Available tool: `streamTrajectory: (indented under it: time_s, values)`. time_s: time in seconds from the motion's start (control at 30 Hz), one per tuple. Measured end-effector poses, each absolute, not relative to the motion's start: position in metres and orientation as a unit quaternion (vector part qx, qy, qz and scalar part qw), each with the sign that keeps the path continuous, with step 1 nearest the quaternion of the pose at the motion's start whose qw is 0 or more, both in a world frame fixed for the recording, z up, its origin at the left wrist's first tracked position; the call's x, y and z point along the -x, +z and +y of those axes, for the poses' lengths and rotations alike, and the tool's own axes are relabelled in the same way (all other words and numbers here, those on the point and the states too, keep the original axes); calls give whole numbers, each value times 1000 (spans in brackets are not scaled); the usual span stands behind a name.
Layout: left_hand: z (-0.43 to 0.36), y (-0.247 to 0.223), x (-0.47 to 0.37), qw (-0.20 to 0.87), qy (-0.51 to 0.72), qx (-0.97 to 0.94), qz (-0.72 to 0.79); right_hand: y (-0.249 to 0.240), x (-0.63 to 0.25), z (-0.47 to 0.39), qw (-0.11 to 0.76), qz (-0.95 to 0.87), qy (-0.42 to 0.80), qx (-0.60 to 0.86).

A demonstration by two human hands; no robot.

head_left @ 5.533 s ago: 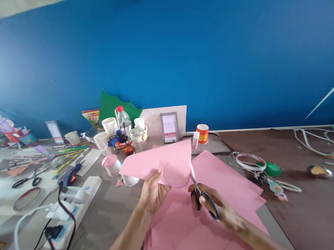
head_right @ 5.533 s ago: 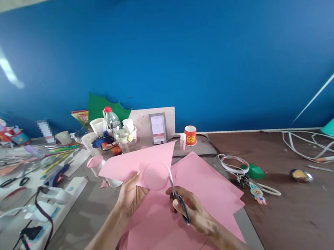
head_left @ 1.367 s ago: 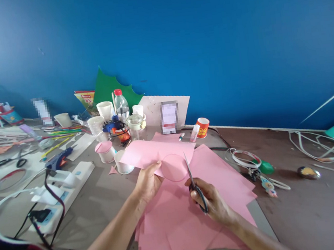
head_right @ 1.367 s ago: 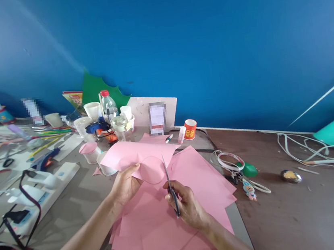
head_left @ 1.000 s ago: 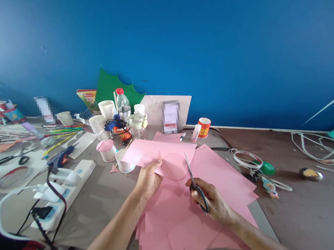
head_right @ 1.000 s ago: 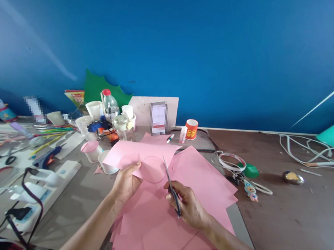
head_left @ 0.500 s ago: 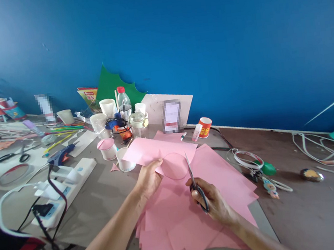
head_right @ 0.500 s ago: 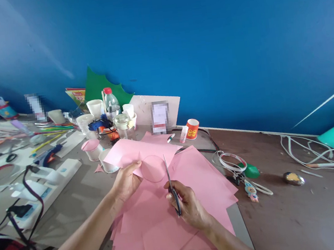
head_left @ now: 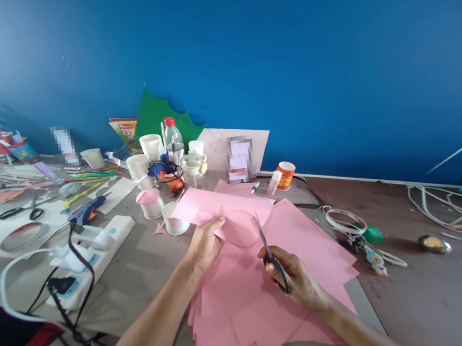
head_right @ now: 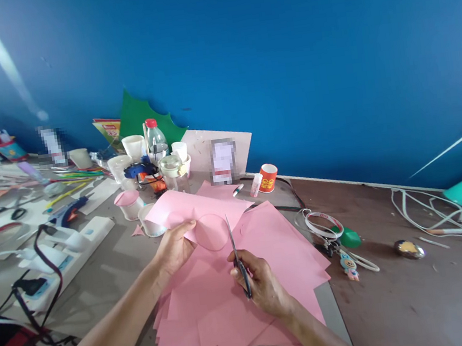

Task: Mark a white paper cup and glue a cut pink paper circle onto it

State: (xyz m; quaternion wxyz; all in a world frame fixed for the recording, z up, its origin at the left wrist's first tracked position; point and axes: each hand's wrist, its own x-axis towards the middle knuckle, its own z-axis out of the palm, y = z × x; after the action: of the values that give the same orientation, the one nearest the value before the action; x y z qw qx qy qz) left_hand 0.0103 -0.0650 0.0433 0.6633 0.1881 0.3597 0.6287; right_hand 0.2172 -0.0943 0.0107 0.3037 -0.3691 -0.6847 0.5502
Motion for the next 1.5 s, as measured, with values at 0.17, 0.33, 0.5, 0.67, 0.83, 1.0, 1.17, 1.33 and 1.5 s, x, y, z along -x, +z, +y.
streamTrajectory:
  time_s: [0.17, 0.33, 0.5, 0.67, 0.83, 1.0, 1.17, 1.33, 1.5]
  values:
    - [-64, 43, -8, 656, 632, -179, 373, 12, -217, -93, 295, -690, 545, 374]
    - [-61, 40, -5, 650, 631, -171, 387, 15, -217, -93, 282, -700, 541, 372]
    - [-60, 40, -2, 642, 639, -155, 395, 16, -218, -92, 278, -712, 536, 358]
    - [-61, 45, 4, 654, 625, -177, 388, 16, -219, -92, 269, -711, 539, 362]
    - [-59, 45, 9, 642, 657, -133, 372, 17, -217, -95, 257, -695, 564, 366]
    - [-56, 42, 9, 645, 657, -125, 369, 17, -217, -96, 245, -685, 576, 372]
    - [-56, 42, 9, 633, 668, -110, 375, 15, -216, -96, 247, -682, 581, 369]
    - [-56, 44, 9, 637, 665, -107, 375, 14, -216, -96, 250, -675, 588, 368]
    - [-56, 46, 9, 637, 668, -110, 369, 13, -216, -97, 249, -674, 590, 368]
